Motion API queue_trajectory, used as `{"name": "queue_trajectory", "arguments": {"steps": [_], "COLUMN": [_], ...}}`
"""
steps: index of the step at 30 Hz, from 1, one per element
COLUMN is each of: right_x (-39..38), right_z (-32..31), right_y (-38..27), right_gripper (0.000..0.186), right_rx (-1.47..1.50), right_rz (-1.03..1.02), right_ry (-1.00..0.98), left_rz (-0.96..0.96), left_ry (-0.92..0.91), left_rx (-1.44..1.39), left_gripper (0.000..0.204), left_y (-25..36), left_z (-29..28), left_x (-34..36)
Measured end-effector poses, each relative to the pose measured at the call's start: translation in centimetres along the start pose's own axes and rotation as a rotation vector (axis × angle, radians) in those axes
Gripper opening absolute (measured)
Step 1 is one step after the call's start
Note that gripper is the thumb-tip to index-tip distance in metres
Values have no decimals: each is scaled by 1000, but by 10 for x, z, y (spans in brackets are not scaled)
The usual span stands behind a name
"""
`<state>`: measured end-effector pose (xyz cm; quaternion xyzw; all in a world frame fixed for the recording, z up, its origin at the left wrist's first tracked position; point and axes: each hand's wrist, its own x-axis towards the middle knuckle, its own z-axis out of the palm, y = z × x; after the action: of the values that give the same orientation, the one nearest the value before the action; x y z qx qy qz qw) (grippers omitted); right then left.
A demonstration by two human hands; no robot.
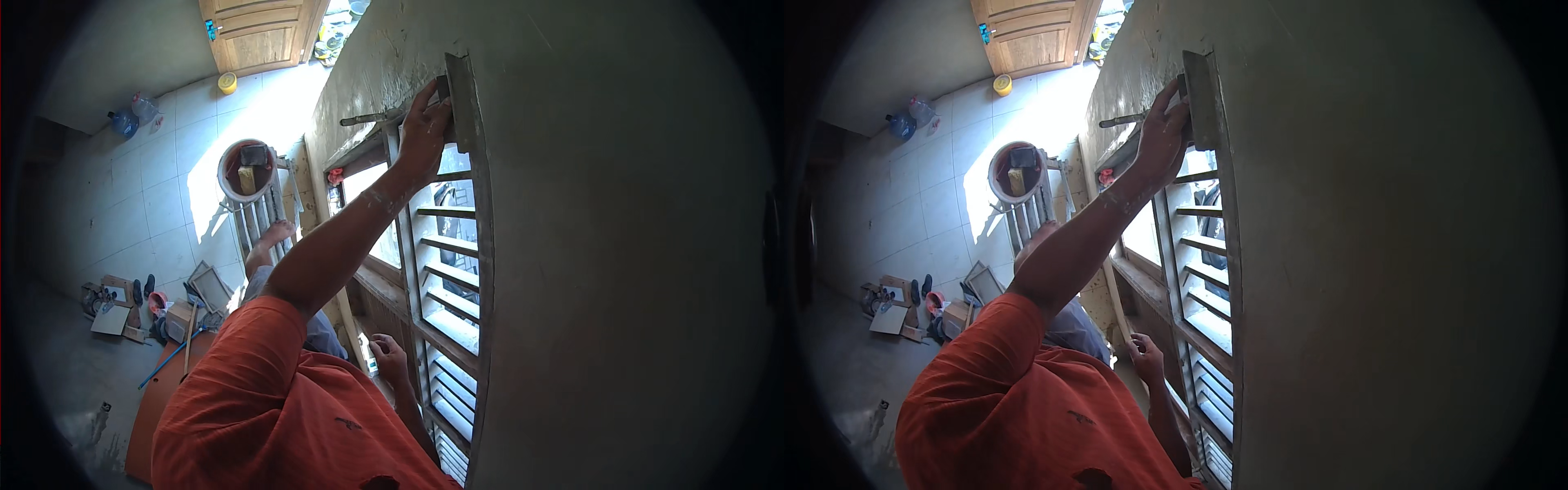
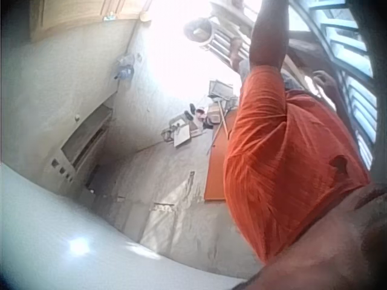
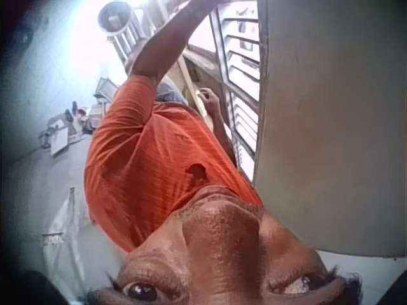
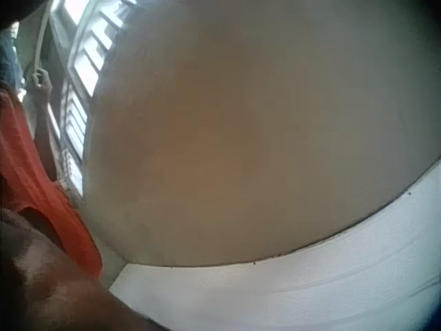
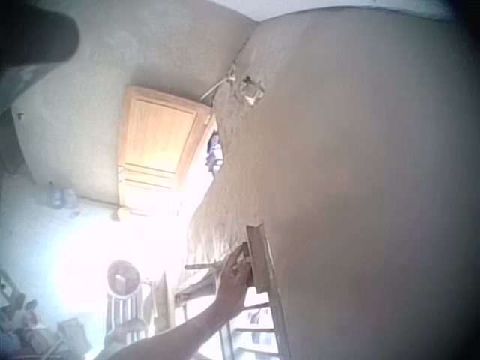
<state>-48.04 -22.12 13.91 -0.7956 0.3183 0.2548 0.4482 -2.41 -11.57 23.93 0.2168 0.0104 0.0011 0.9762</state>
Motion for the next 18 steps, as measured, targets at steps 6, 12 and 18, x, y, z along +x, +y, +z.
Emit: {"name": "queue_trajectory", "arguments": {"steps": [6, 12, 18], "right_x": [4, 5, 9], "right_z": [-11, -17, -9], "right_y": [-16, -22, -27], "right_gripper": [30, 31, 31], "right_rx": [-13, -24, 1], "right_rz": [-4, 24, -7], "right_ry": [25, 41, 47], "left_rz": [1, -55, -72], "left_ry": [-9, -39, -61], "left_rx": [-12, -11, -52], "left_gripper": [55, 56, 55], "left_y": [-4, -4, 2], "left_z": [-13, -6, -1], "left_x": [28, 31, 31]}}
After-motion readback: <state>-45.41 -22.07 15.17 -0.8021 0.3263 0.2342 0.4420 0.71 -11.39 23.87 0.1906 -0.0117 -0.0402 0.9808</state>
